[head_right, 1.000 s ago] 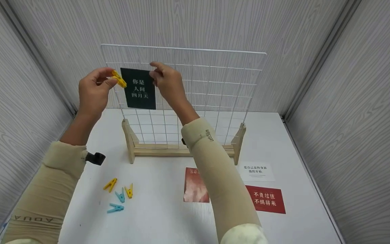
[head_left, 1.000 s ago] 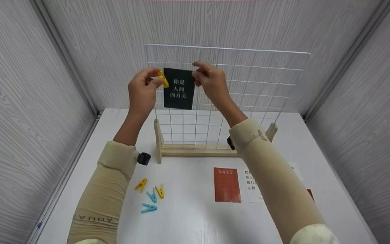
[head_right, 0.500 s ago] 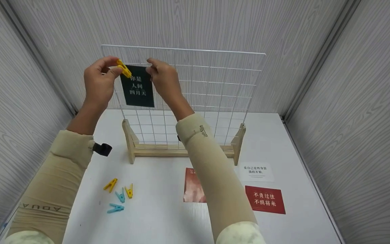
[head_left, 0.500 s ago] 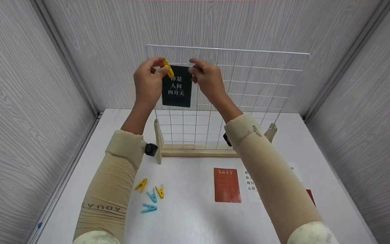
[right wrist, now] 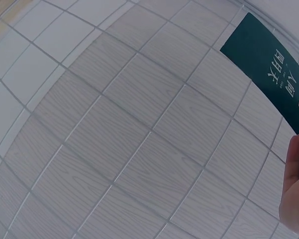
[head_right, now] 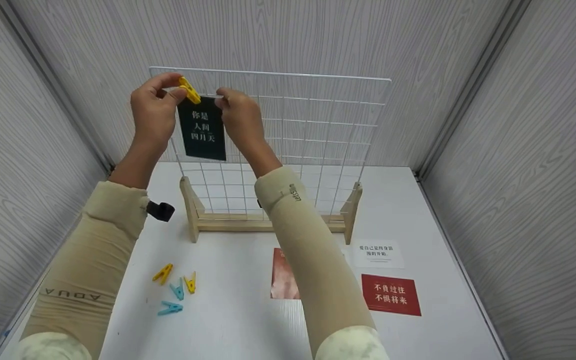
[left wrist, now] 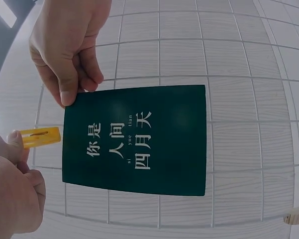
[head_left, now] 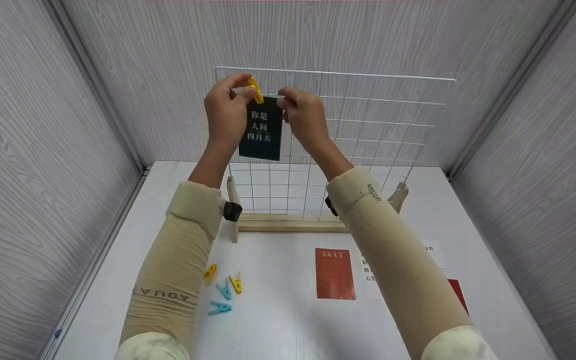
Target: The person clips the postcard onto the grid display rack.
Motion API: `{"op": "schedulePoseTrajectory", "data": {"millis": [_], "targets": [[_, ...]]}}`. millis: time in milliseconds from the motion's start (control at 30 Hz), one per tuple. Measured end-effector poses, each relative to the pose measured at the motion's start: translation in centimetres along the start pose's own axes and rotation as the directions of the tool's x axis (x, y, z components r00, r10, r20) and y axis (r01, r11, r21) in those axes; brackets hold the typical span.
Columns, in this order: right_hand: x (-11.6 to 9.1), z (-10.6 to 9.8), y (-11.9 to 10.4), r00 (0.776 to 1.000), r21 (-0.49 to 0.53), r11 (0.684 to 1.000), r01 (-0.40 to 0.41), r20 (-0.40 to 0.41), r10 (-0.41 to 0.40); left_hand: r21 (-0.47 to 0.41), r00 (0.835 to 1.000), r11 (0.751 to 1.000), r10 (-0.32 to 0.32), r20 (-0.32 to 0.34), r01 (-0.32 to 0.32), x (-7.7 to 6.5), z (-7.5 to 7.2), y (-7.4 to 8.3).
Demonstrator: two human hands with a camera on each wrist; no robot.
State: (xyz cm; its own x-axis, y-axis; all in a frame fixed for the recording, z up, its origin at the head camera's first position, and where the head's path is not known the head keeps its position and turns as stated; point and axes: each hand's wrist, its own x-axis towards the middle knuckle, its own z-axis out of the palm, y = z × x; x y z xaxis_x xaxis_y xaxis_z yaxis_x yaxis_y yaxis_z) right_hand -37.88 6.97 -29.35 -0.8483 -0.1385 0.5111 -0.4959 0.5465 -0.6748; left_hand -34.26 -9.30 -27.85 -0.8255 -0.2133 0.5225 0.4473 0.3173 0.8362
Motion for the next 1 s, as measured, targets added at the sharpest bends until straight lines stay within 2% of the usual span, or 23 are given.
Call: {"op": "schedulePoseTrajectory", "data": {"millis": [367,633,1000], "targets": [[0.1,0.3,-0.3,1.0,-0.055,0.998,0.0,-0.019,-0.001,-0.021,1.0,1.0,-0.007,-0.022,0.006,0.7,0.1,-0.2],[0.0,0.2,-0.3,1.0,-0.038,0.999,0.016,-0.022,-0.017,-0.076,0.999,0.997,-0.006,-0.045,0.003,0.8,0.8,-0.4],[-0.1,0.4,0.0,0.998,-0.075,0.996,0.045,-0.048,-0.048,-0.094,0.998,0.995,0.01,-0.059,-0.015,1.0,1.5,-0.6]]}}
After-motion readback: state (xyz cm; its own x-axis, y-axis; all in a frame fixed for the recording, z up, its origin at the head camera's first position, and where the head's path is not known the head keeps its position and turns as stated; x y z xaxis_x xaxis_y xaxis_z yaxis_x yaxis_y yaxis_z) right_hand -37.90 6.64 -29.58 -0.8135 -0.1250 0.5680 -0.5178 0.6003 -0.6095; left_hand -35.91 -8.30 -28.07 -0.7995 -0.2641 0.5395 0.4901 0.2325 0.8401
